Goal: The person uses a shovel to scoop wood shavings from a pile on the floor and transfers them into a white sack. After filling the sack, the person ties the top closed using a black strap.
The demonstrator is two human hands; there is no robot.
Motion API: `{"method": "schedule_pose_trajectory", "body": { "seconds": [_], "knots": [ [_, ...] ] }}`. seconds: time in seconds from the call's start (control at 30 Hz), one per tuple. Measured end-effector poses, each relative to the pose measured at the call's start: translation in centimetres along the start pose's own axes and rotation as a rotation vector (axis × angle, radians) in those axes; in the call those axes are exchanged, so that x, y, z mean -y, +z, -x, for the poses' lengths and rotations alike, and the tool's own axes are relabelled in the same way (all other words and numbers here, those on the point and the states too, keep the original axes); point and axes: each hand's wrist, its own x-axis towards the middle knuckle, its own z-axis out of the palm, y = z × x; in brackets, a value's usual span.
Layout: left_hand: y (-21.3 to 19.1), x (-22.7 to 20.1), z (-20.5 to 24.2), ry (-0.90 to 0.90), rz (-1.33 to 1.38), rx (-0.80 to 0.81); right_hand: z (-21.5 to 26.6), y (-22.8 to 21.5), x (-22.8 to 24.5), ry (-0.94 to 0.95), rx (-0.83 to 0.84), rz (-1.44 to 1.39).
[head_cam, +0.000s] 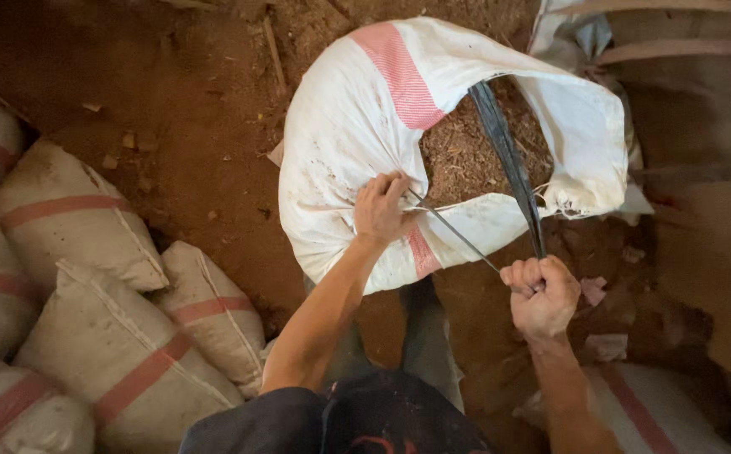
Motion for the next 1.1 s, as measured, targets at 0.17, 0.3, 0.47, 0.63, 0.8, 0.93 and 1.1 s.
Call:
{"method": "schedule_pose_trajectory", "body": {
  "seconds": [0.17, 0.3, 0.47, 0.63, 0.8, 0.93, 1.1],
  "knots": [
    [-0.4, 1.1, -0.6, -0.005, 0.038, 0.071, 4.0, 2.6, -1.6, -0.029, -0.088, 0.006],
    [-1.4, 0.9, -3.5, -0.03, -0.004, 0.152, 4.7, 4.1, -2.9, 0.005, -0.282, -0.119],
    [-5.7, -0.9, -5.1, -0.06, -0.022, 0.323, 3.6, 3.5, -5.0, -0.08, -0.449, -0.081],
    [-7.5, -3.1, -5.8, 0.136, 0.019, 0.304, 3.0, 5.9, -6.6, -0.186, -0.581, -0.359],
    [-0.3, -6.1, -7.1, 0.164, 0.043, 0.776, 3.0, 8.7, -8.1, -0.367, -0.723, -0.398],
    [6.3, -5.1, -7.3, -0.048, -0.116, 1.084, 3.0, 8.1, -8.8, -0.367, -0.771, -0.49],
    [7.9, -1.0, -5.9, -0.591, 0.56, 1.175, 3.6, 6.1, -9.6, -0.14, -0.816, -0.53]
  ]
}}
